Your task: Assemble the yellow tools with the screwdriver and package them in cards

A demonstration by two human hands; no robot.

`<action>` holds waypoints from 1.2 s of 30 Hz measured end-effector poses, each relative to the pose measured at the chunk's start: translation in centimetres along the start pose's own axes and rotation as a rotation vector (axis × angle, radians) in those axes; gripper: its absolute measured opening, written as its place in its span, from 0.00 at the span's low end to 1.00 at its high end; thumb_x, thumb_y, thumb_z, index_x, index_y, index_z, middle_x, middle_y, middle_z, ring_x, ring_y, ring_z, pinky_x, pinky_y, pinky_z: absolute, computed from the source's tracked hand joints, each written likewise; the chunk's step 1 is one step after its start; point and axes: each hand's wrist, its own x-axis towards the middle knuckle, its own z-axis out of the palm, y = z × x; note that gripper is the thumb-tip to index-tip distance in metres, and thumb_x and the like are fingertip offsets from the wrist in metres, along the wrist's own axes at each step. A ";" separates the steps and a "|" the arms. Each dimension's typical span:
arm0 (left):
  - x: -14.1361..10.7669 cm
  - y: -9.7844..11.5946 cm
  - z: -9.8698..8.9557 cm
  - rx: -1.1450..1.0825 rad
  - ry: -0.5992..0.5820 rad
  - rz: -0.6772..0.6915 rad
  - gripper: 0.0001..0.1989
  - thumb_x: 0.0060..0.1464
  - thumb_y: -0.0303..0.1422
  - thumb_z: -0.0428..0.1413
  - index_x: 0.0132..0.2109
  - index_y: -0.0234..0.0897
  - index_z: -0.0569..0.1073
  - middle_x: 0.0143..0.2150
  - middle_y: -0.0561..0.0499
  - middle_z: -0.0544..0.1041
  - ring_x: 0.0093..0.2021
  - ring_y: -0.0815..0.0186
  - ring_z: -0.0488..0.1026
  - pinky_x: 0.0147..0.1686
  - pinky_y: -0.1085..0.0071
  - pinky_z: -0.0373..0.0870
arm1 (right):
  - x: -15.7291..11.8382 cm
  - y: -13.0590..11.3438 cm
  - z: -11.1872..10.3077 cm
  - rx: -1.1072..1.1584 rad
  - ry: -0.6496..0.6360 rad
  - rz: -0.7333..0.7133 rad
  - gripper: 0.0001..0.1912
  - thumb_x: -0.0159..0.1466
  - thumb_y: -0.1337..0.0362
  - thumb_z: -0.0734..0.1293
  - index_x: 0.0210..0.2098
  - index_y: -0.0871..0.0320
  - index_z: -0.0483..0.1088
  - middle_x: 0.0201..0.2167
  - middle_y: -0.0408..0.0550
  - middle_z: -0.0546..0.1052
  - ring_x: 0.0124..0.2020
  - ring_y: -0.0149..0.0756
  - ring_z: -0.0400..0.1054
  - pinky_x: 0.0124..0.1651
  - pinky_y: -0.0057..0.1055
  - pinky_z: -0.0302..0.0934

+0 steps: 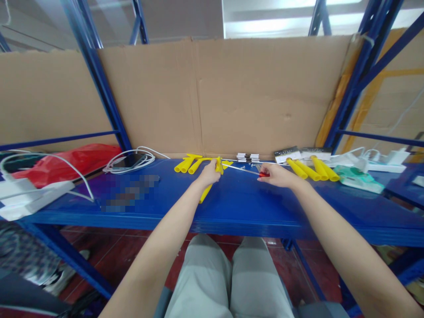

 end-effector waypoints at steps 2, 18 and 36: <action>-0.1 0.1 -0.1 -0.005 -0.009 -0.001 0.21 0.52 0.19 0.52 0.53 0.34 0.64 0.46 0.42 0.78 0.31 0.66 0.76 0.29 0.75 0.70 | 0.0 -0.1 0.0 0.000 -0.007 0.008 0.10 0.56 0.61 0.66 0.26 0.54 0.58 0.26 0.45 0.71 0.28 0.35 0.64 0.31 0.29 0.55; 0.0 0.1 -0.1 0.022 -0.018 0.003 0.23 0.53 0.20 0.52 0.56 0.32 0.65 0.52 0.39 0.75 0.39 0.61 0.78 0.32 0.72 0.71 | -0.2 1.5 -0.7 -0.223 -0.098 0.198 0.02 0.59 0.65 0.65 0.32 0.56 0.70 0.32 0.49 0.77 0.32 0.37 0.70 0.34 0.28 0.61; 0.3 -0.3 0.1 -0.042 0.011 -0.010 0.19 0.50 0.22 0.55 0.51 0.36 0.67 0.50 0.41 0.76 0.38 0.62 0.77 0.33 0.73 0.71 | -0.1 6.7 -0.5 -0.359 -0.138 0.439 0.14 0.58 0.58 0.66 0.39 0.57 0.77 0.38 0.61 0.77 0.45 0.55 0.70 0.44 0.49 0.63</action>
